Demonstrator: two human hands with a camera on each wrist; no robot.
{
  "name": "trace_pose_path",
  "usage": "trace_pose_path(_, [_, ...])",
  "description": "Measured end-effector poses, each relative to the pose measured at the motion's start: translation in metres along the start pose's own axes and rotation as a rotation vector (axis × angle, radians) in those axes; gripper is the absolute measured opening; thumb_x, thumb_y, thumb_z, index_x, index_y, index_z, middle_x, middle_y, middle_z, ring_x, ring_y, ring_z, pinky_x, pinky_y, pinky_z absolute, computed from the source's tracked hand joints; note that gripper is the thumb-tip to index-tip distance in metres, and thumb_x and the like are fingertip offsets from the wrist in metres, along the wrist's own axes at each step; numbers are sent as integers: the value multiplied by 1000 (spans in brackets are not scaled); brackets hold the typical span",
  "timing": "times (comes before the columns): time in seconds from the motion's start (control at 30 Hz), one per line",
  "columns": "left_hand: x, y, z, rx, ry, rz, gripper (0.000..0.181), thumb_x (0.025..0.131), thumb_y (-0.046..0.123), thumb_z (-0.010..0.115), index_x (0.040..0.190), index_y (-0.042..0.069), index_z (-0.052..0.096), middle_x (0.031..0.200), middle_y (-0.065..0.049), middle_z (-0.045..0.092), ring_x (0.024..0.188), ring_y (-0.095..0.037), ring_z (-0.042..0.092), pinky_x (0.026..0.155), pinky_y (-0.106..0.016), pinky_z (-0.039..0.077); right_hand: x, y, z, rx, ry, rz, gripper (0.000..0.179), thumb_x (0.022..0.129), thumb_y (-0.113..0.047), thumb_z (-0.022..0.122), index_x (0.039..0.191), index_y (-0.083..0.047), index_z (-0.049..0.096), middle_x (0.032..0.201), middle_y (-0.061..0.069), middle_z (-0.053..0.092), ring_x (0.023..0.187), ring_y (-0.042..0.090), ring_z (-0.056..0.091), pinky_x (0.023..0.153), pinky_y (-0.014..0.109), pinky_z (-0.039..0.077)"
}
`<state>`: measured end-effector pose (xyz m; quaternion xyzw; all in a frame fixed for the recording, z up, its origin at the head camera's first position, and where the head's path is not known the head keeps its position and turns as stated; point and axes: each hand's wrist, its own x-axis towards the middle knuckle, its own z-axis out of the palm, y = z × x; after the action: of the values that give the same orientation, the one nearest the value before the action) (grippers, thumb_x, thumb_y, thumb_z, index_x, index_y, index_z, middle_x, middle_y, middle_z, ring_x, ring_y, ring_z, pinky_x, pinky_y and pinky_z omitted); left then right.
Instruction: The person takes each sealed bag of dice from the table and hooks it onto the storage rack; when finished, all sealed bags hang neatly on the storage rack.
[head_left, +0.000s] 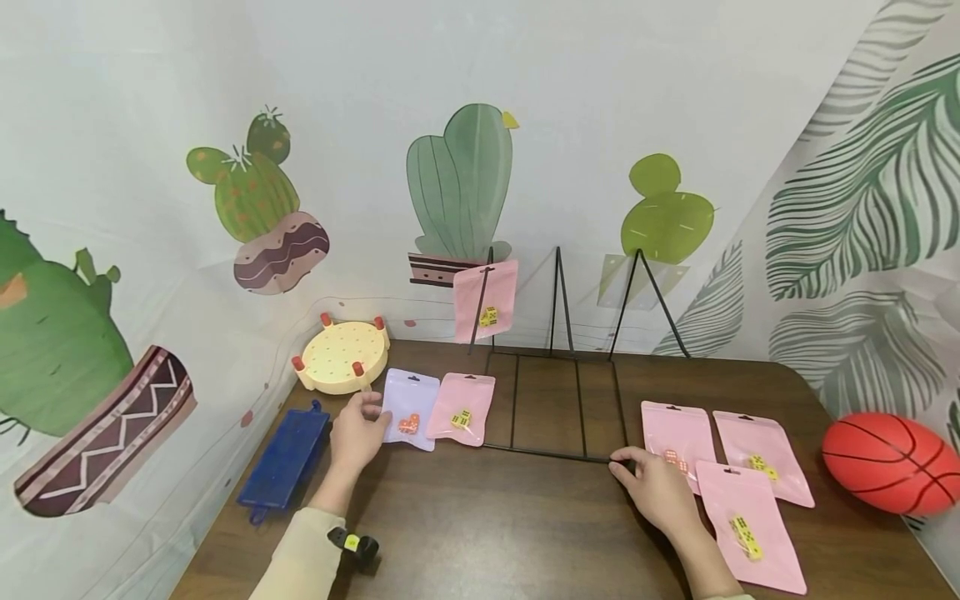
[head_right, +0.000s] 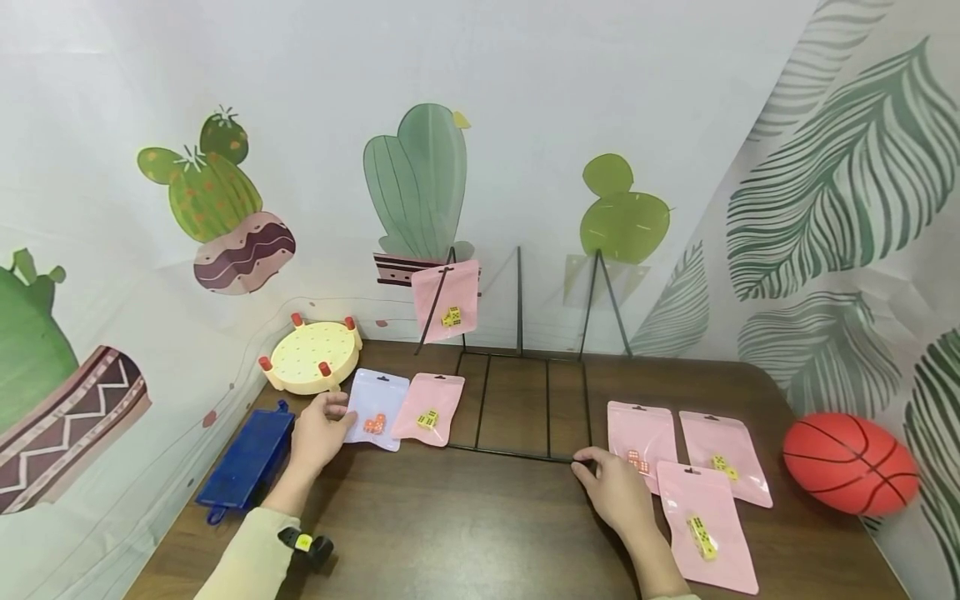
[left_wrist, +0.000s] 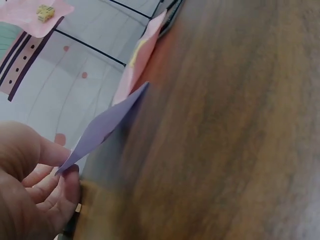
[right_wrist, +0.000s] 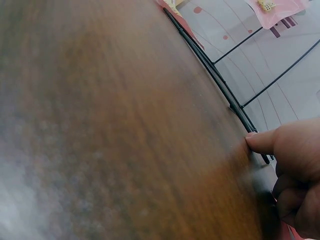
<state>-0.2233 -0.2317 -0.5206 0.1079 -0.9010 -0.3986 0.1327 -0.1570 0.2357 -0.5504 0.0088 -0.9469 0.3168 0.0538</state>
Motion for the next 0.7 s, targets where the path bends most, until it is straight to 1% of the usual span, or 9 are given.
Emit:
trace_pose_path(0.1, [0, 2, -5, 11, -29, -5, 41, 91, 16, 76, 128, 2, 67, 104, -15, 76, 94, -33, 71, 84, -51, 45, 0, 0, 0, 3, 1, -2, 16, 96, -24, 76, 110, -16, 77, 57, -6, 43, 46, 9, 34, 42, 27, 29])
trace_pose_path(0.17, [-1, 4, -8, 22, -43, 3, 40, 91, 16, 75, 127, 0, 68, 104, -15, 76, 94, -34, 71, 84, -51, 45, 0, 0, 0, 6, 0, -3, 16, 96, -24, 76, 110, -16, 77, 57, -6, 43, 46, 9, 34, 42, 27, 29])
trace_pose_path(0.23, [-2, 4, -12, 36, -44, 16, 36, 91, 17, 75, 122, 0, 71, 103, -15, 76, 93, -33, 71, 84, -51, 45, 0, 0, 0, 6, -1, -2, 16, 96, -24, 76, 110, -16, 77, 57, -6, 43, 46, 9, 34, 42, 27, 29])
trace_pose_path(0.33, [-3, 4, -17, 56, -32, 42, 27, 92, 17, 74, 114, 1, 74, 99, -13, 76, 90, -32, 71, 82, -51, 46, 0, 0, 0, 3, -2, -2, 16, 97, -24, 76, 110, -16, 77, 57, -6, 43, 46, 9, 34, 42, 27, 29])
trace_pose_path(0.43, [-5, 6, -23, 74, -12, 75, 20, 95, 18, 73, 107, 3, 74, 98, -12, 76, 88, -31, 71, 81, -52, 46, 0, 0, 0, 1, -1, -1, 16, 97, -24, 76, 110, -16, 77, 57, -6, 43, 46, 9, 35, 42, 27, 29])
trace_pose_path(0.57, [-12, 12, -34, 90, 13, 128, 14, 98, 19, 71, 103, 6, 71, 99, -13, 76, 86, -32, 71, 80, -54, 46, 0, 0, 0, 1, 2, -4, 15, 96, -24, 76, 110, -16, 77, 57, -6, 43, 46, 9, 34, 42, 27, 29])
trace_pose_path(0.7, [-18, 18, -42, 103, 35, 168, 12, 99, 19, 71, 103, 8, 69, 100, -13, 76, 85, -32, 71, 80, -54, 45, 0, 0, 1, -1, 9, -11, 15, 96, -23, 77, 109, -16, 77, 56, -6, 43, 45, 9, 35, 41, 27, 29])
